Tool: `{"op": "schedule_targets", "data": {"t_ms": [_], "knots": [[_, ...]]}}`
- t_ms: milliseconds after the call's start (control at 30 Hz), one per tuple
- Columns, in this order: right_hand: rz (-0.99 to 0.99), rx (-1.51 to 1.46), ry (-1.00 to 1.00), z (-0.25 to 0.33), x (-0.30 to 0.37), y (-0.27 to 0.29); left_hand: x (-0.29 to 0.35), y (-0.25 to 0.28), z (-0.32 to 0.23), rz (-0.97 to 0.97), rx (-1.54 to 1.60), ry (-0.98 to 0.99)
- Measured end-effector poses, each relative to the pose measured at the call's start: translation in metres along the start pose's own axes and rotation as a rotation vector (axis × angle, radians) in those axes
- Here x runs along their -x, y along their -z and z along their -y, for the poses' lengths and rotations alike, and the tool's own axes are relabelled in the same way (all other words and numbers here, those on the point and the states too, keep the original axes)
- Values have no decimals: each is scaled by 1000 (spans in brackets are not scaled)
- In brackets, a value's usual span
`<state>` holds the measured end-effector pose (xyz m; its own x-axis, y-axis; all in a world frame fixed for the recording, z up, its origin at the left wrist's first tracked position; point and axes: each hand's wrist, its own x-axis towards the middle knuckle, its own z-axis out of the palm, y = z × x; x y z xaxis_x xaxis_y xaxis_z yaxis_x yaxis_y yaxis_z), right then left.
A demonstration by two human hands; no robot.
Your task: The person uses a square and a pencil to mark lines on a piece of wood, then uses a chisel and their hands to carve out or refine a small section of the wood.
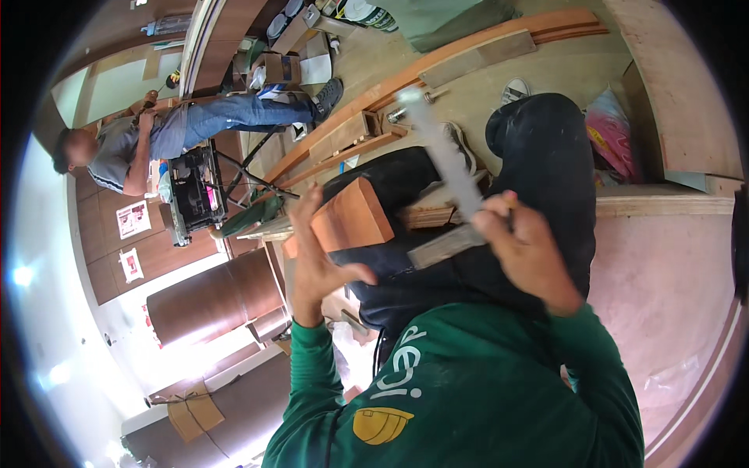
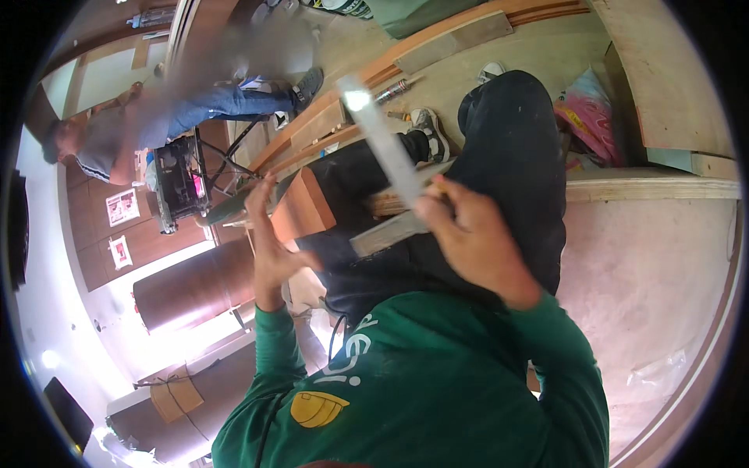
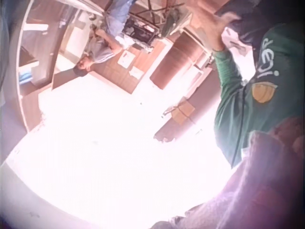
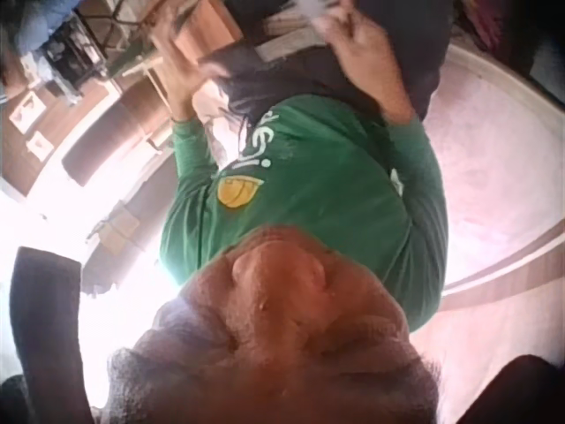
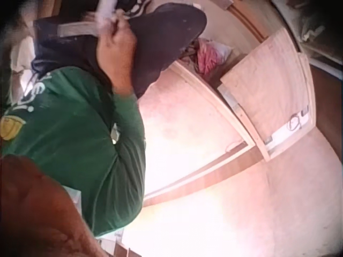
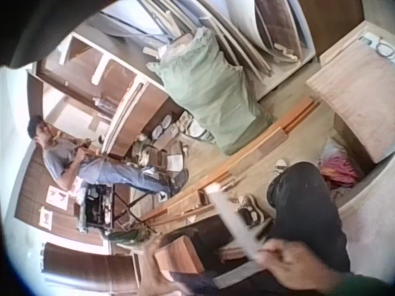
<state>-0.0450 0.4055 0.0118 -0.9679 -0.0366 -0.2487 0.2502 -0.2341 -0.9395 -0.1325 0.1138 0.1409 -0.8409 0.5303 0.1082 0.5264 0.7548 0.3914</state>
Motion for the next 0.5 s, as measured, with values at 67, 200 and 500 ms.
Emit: {"op": "schedule_targets", "data": {"t_ms": [67,200,500], "knots": [[-88,206,-13,-5,18,44,12,-23,1,-63,-93,-91],[-161,425,-238,-4,47,91,-1,-41,25,2,-133,-84],[-387,494,-149,-26,83,79,-68,2,42,338,163,-16]]}}
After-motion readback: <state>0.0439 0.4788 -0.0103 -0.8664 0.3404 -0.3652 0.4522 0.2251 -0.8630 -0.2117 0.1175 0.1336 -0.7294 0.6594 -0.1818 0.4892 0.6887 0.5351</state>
